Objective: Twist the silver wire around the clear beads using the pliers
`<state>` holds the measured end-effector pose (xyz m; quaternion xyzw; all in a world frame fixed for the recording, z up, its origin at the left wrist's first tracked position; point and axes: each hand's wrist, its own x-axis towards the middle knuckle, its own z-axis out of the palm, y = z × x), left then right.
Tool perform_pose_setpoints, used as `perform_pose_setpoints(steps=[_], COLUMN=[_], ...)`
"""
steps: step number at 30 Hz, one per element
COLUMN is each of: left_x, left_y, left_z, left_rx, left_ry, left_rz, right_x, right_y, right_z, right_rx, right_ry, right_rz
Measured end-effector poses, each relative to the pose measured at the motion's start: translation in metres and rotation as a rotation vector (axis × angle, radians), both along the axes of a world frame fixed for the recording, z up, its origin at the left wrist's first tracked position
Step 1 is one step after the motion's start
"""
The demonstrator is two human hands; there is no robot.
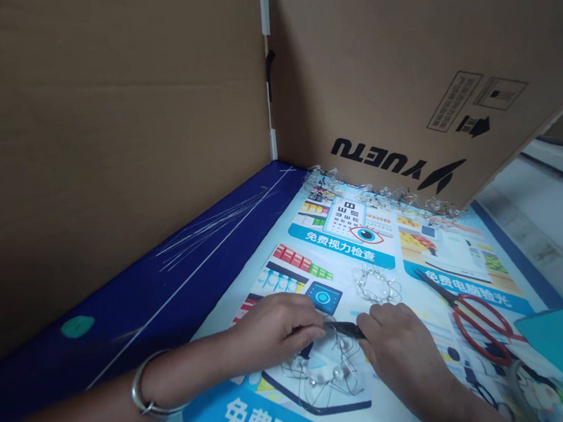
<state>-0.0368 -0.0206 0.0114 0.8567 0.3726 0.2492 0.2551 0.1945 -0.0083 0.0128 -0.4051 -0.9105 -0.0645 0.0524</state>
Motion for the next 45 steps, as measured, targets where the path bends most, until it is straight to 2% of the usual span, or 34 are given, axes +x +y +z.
perform_pose_setpoints(steps=[14, 22, 26, 35, 45], left_x=[0.004, 0.007, 0.007, 0.006, 0.005], left_y=[-0.001, -0.004, -0.004, 0.002, 0.009], left_z=[-0.01, -0.011, -0.014, -0.008, -0.013], left_rx=[0.032, -0.012, -0.026, -0.081, -0.098], left_ry=[-0.032, 0.004, 0.015, -0.041, -0.057], left_rz=[0.005, 0.157, 0.188, 0.082, 0.012], right_x=[0.004, 0.008, 0.009, 0.011, 0.009], right_y=[-0.002, 0.002, 0.003, 0.004, 0.005], right_z=[-0.003, -0.004, -0.003, -0.005, -0.006], right_rx=[0.013, 0.047, 0.04, 0.078, 0.163], right_ry=[-0.005, -0.046, -0.063, -0.069, -0.122], right_rz=[0.01, -0.009, -0.024, 0.0, 0.032])
